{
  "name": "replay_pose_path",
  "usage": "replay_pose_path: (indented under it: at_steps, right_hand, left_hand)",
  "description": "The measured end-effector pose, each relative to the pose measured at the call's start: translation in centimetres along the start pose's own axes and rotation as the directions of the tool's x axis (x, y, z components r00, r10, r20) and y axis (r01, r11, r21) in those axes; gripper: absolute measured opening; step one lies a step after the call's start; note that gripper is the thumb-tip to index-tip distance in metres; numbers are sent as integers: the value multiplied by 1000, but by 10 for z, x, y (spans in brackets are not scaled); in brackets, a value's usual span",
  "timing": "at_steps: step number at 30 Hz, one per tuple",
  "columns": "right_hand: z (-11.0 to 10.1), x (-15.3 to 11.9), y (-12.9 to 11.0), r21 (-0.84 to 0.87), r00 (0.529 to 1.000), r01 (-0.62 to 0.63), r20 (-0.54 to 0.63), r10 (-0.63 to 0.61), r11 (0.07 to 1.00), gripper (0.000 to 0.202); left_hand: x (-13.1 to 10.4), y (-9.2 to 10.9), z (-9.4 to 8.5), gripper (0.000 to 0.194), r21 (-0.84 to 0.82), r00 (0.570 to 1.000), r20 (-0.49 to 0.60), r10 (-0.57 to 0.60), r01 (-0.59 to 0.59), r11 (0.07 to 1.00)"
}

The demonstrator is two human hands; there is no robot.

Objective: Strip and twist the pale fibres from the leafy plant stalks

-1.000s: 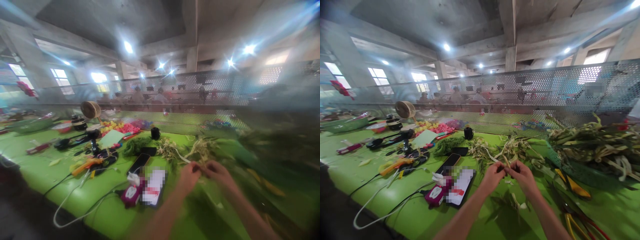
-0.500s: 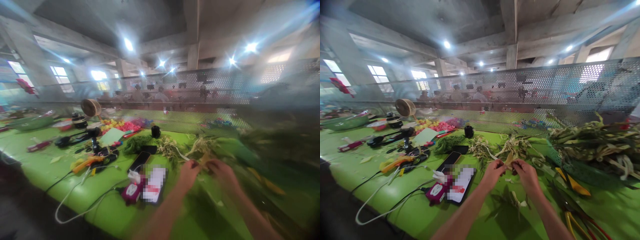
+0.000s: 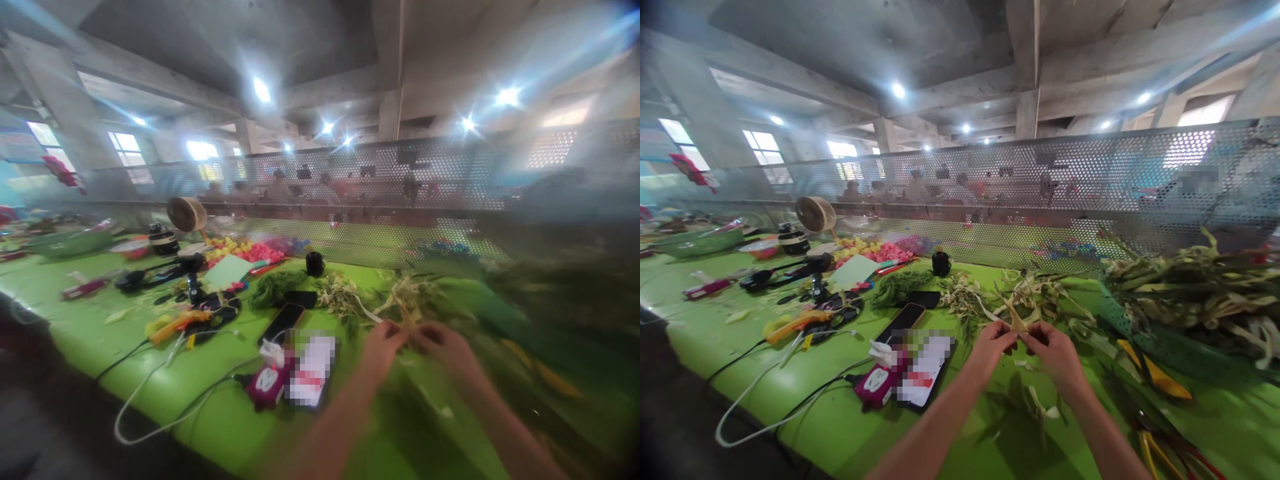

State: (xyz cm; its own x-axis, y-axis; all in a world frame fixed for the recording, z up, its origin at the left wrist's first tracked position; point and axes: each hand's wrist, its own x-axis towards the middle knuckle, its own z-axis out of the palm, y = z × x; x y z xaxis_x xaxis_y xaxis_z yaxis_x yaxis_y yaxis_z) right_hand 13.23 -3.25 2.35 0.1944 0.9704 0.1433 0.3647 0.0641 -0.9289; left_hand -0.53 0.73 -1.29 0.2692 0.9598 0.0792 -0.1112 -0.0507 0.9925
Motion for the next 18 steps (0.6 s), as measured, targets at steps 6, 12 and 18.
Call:
replay_pose_path:
  at_steps: [6, 12, 18]
  right_hand:
    - [-1, 2, 3, -38, 998, -17, 58, 19, 999, 27]
    - [-1, 4, 10, -41, 998, -23, 59, 25, 999, 26]
    - [1, 4, 8, -27, 999, -29, 19, 30, 999, 24]
  left_hand:
    - [4, 0, -6, 17, -33, 997, 3, 81, -81, 996]
    - [6, -4, -6, 14, -87, 993, -58, 100, -105, 991]
    - [5, 0, -5, 18, -45, 991, -88, 106, -110, 993]
